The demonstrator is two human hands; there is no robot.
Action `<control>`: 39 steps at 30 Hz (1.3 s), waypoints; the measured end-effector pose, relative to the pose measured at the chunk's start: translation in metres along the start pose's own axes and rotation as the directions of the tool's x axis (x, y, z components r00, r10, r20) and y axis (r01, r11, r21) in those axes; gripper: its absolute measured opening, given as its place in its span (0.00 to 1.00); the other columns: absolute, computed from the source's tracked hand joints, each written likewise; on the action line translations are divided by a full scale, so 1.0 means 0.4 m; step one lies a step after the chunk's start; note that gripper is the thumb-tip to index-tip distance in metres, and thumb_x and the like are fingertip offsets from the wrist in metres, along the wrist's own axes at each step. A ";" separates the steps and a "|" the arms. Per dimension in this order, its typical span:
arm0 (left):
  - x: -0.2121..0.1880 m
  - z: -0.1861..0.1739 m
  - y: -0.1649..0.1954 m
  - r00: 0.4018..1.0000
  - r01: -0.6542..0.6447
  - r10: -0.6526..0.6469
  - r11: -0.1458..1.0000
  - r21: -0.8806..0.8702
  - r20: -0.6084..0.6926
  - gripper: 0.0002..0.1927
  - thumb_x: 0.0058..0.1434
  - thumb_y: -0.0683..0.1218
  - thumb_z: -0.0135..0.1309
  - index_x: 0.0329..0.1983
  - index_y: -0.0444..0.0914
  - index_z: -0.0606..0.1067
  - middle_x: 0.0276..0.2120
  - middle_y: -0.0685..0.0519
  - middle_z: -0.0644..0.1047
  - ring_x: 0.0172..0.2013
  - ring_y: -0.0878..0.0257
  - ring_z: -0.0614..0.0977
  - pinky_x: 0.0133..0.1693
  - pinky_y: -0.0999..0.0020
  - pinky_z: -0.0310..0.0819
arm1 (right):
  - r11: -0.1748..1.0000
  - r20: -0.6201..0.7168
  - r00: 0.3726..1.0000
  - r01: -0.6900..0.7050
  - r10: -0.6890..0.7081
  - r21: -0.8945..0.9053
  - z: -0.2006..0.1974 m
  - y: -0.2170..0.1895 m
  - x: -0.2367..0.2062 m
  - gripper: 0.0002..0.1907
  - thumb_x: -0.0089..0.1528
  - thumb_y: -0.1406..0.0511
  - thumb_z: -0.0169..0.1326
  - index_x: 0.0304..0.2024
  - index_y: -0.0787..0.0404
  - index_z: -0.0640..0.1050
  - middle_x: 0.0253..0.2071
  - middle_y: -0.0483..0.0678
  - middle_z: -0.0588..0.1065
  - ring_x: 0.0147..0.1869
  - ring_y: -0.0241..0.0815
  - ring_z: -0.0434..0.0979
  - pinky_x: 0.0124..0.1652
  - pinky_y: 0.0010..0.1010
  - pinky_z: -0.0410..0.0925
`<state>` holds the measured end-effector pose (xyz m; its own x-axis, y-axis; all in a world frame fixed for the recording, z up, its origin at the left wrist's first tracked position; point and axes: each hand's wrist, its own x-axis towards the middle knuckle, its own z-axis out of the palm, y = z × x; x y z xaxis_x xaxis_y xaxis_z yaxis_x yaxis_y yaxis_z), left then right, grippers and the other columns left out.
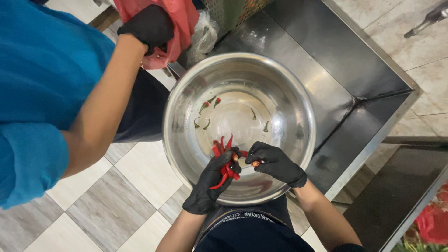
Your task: The person sorts red chili peppers in a metal bowl, then trims scallions by hand, pulling off roots and outer leaves and dropping the trimmings into a red plastic bag in a stainless steel prep sink while placing trimmed scallions aside.
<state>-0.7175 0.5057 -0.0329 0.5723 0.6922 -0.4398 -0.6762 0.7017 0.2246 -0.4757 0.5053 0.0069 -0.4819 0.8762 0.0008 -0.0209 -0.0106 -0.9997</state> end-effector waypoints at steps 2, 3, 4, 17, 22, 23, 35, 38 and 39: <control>0.001 -0.009 0.006 0.999 -0.027 0.028 0.999 0.037 -0.036 0.15 0.66 0.47 0.57 0.50 0.32 0.74 0.36 0.51 0.78 0.32 0.64 0.78 0.39 0.66 0.74 | 0.997 0.019 0.997 0.072 -0.072 0.004 -0.005 -0.003 -0.005 0.12 0.57 0.73 0.62 0.44 0.66 0.80 0.44 0.50 0.75 0.49 0.43 0.76 0.50 0.32 0.69; 0.005 -0.017 0.011 0.998 -0.041 0.044 0.998 0.056 -0.052 0.15 0.66 0.47 0.57 0.49 0.32 0.74 0.37 0.51 0.78 0.32 0.63 0.78 0.39 0.67 0.74 | 0.997 0.021 0.997 0.067 -0.068 0.042 -0.006 -0.003 -0.007 0.12 0.57 0.73 0.63 0.44 0.67 0.81 0.44 0.50 0.75 0.49 0.44 0.75 0.49 0.32 0.69; 0.014 -0.028 0.019 0.994 -0.075 0.083 0.992 0.098 -0.076 0.15 0.65 0.47 0.57 0.50 0.32 0.74 0.37 0.51 0.78 0.32 0.63 0.79 0.39 0.67 0.74 | 0.995 0.023 0.998 0.062 -0.064 0.081 -0.006 -0.002 -0.010 0.12 0.56 0.73 0.63 0.43 0.67 0.81 0.44 0.51 0.74 0.49 0.44 0.75 0.49 0.33 0.69; -0.066 -0.074 0.039 0.869 -0.210 0.390 0.848 0.487 -0.304 0.19 0.61 0.41 0.57 0.54 0.31 0.74 0.36 0.51 0.80 0.32 0.63 0.79 0.35 0.67 0.75 | 0.951 -0.538 0.837 -0.240 0.100 -0.197 0.095 -0.002 0.028 0.19 0.62 0.71 0.59 0.57 0.63 0.78 0.41 0.46 0.73 0.45 0.35 0.72 0.46 0.25 0.68; -0.069 -0.083 -0.042 0.924 -0.150 0.302 0.851 0.504 -0.236 0.20 0.60 0.41 0.60 0.55 0.32 0.74 0.38 0.50 0.78 0.37 0.61 0.80 0.39 0.64 0.76 | 0.977 -0.396 0.910 -0.178 0.119 -0.114 0.213 0.025 0.031 0.16 0.61 0.70 0.61 0.53 0.63 0.79 0.45 0.46 0.80 0.46 0.37 0.79 0.45 0.30 0.71; -0.060 -0.092 -0.049 0.929 -0.201 0.316 0.869 0.452 -0.195 0.19 0.61 0.41 0.60 0.54 0.31 0.73 0.40 0.49 0.79 0.39 0.60 0.80 0.42 0.63 0.76 | 0.977 -0.342 0.933 -0.165 0.111 -0.133 0.218 0.033 0.033 0.16 0.63 0.70 0.60 0.53 0.63 0.79 0.44 0.47 0.79 0.46 0.38 0.79 0.45 0.30 0.72; -0.094 -0.156 0.030 0.921 -0.319 0.316 0.947 0.024 -0.227 0.20 0.63 0.42 0.57 0.57 0.34 0.71 0.45 0.48 0.78 0.47 0.55 0.81 0.53 0.57 0.76 | 0.702 -0.225 0.946 -0.323 0.232 -0.635 0.060 0.158 0.092 0.17 0.57 0.62 0.60 0.46 0.63 0.80 0.41 0.57 0.79 0.38 0.54 0.80 0.40 0.40 0.72; -0.106 -0.139 0.039 0.919 -0.360 0.388 0.898 0.253 -0.071 0.18 0.63 0.41 0.56 0.55 0.32 0.73 0.45 0.46 0.79 0.47 0.55 0.82 0.52 0.59 0.76 | 0.494 -0.053 0.973 -0.160 0.224 -0.855 0.091 0.217 0.109 0.11 0.53 0.63 0.60 0.38 0.59 0.81 0.36 0.57 0.79 0.41 0.58 0.79 0.40 0.46 0.71; -0.113 -0.130 0.040 0.911 -0.386 0.412 0.854 0.350 -0.001 0.17 0.63 0.40 0.56 0.55 0.31 0.74 0.45 0.45 0.80 0.47 0.55 0.82 0.52 0.60 0.77 | 0.430 -0.038 0.974 -0.133 0.223 -0.893 0.101 0.234 0.115 0.09 0.54 0.64 0.58 0.37 0.58 0.81 0.35 0.56 0.79 0.41 0.57 0.80 0.41 0.47 0.71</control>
<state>-0.7782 0.4767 -0.0547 0.2426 0.9197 -0.3089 -0.6352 0.3912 0.6659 -0.5353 0.5251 -0.0859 -0.4411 0.8692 -0.2233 0.8372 0.3089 -0.4513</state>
